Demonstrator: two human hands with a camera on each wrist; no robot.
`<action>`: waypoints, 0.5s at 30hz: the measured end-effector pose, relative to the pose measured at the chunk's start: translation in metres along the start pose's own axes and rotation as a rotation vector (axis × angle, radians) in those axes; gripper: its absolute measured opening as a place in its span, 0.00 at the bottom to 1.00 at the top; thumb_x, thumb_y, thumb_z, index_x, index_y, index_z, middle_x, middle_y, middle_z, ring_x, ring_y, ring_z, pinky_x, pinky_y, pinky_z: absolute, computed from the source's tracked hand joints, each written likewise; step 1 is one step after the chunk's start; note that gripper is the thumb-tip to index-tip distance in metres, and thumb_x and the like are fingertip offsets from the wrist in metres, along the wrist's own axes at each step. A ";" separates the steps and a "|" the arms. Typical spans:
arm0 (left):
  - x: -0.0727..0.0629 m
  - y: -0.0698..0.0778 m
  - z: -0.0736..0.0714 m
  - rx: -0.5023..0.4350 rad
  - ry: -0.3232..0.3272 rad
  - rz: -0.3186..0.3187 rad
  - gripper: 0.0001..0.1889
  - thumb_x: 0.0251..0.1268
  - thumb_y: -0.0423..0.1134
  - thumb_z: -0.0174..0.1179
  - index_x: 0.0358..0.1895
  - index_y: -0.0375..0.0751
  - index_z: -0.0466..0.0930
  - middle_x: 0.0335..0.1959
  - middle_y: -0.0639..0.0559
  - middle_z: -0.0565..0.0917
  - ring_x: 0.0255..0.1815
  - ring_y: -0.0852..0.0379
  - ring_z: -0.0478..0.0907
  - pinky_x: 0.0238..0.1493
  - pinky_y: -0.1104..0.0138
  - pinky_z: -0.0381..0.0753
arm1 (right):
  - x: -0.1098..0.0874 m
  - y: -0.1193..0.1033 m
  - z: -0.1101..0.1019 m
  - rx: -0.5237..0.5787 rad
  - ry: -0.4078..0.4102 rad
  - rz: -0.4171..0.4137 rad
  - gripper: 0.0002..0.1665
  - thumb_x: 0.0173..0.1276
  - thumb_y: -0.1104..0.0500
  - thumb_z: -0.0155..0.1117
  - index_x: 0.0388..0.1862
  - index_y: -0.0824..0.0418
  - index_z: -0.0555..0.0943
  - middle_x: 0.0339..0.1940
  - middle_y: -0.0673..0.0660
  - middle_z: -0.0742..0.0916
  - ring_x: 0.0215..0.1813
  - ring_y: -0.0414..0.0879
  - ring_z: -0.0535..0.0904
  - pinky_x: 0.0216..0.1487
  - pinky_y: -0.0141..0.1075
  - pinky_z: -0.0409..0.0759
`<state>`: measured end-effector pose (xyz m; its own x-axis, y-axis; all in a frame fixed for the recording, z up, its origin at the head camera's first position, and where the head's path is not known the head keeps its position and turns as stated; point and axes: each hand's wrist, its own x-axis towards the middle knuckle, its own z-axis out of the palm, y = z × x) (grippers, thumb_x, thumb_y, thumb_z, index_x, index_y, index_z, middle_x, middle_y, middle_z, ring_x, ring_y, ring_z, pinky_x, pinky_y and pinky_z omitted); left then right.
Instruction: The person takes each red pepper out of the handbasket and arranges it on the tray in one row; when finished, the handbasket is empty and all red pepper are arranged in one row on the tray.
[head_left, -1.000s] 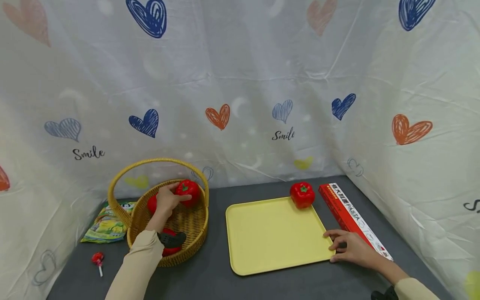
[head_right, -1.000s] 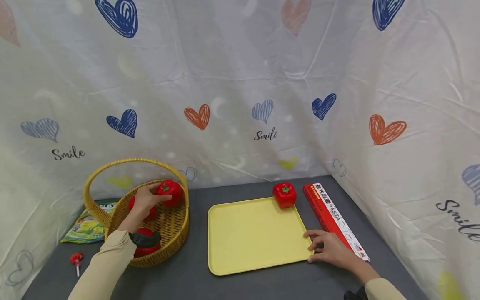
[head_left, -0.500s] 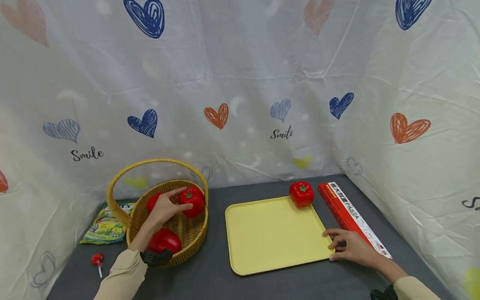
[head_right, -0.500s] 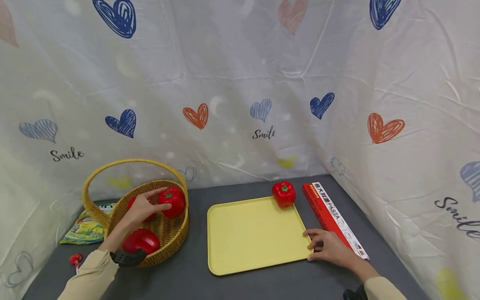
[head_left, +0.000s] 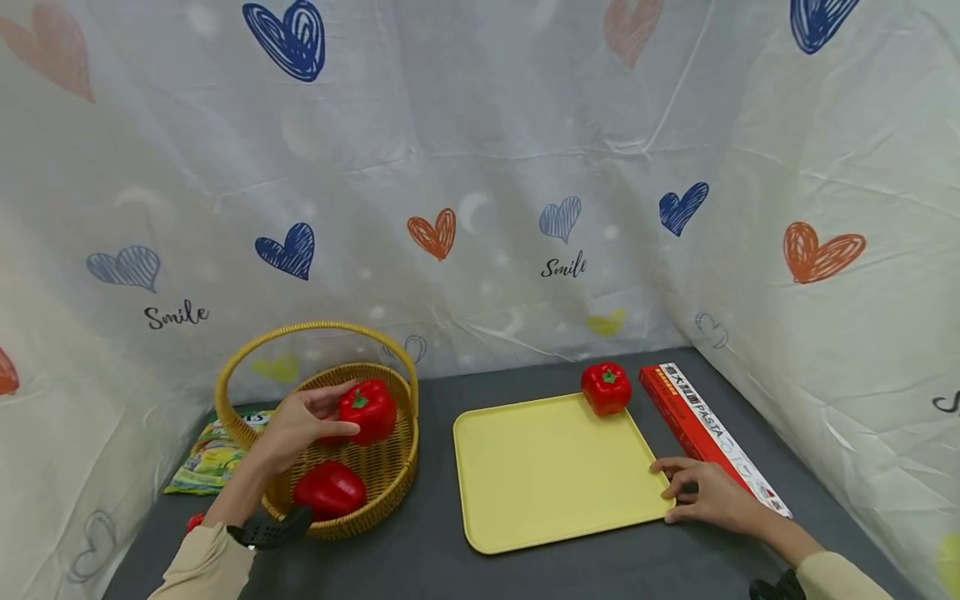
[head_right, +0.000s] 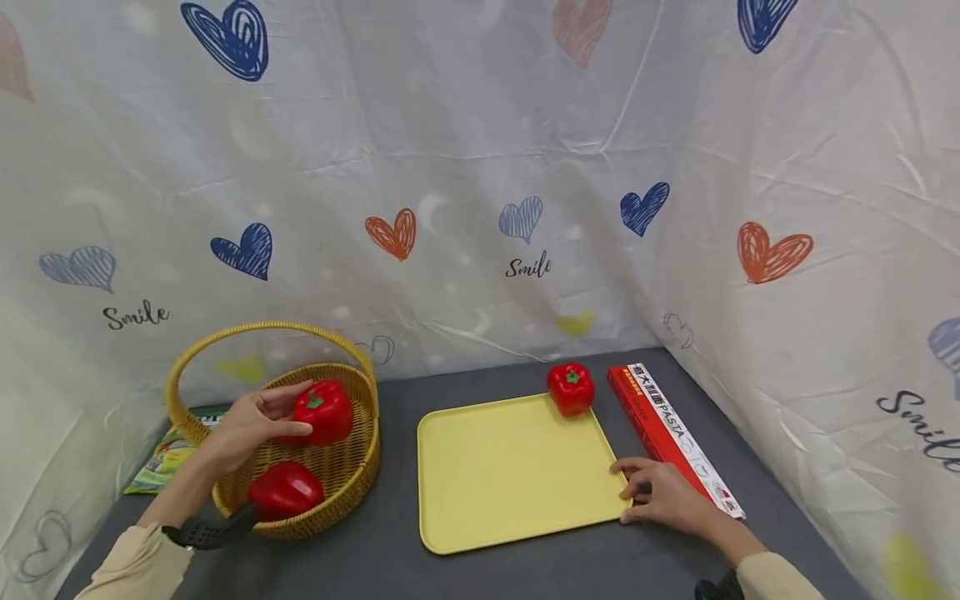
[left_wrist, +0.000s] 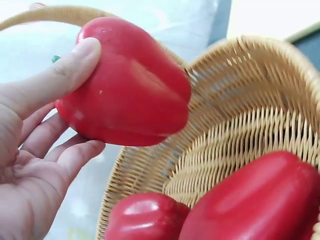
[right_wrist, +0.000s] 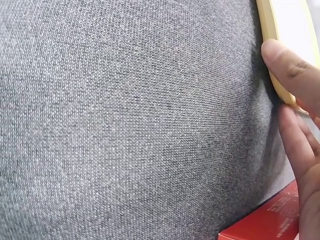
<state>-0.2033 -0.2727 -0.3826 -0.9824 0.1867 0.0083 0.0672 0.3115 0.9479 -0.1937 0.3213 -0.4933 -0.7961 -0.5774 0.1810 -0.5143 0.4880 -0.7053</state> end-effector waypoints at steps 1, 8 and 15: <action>-0.003 0.002 0.000 -0.019 -0.011 0.010 0.37 0.54 0.33 0.71 0.68 0.31 0.66 0.64 0.41 0.73 0.55 0.57 0.79 0.48 0.65 0.82 | 0.000 0.000 0.000 -0.005 -0.002 0.002 0.10 0.51 0.56 0.78 0.30 0.57 0.85 0.49 0.70 0.81 0.46 0.39 0.78 0.35 0.29 0.83; -0.021 0.016 0.018 -0.133 -0.097 0.016 0.36 0.56 0.30 0.68 0.68 0.27 0.64 0.62 0.55 0.76 0.56 0.67 0.75 0.53 0.69 0.77 | 0.000 -0.001 -0.001 0.000 -0.017 0.019 0.11 0.51 0.56 0.78 0.30 0.57 0.85 0.50 0.71 0.81 0.42 0.38 0.79 0.35 0.29 0.83; -0.026 0.032 0.048 -0.201 -0.145 -0.017 0.37 0.55 0.29 0.68 0.68 0.27 0.63 0.64 0.37 0.73 0.55 0.54 0.79 0.51 0.61 0.80 | 0.001 0.001 -0.001 -0.021 -0.014 0.022 0.11 0.50 0.54 0.78 0.30 0.55 0.85 0.50 0.69 0.81 0.43 0.39 0.79 0.35 0.29 0.83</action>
<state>-0.1671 -0.2227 -0.3679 -0.9468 0.3193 -0.0401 0.0007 0.1267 0.9919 -0.1957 0.3223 -0.4931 -0.8027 -0.5757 0.1558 -0.5035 0.5141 -0.6944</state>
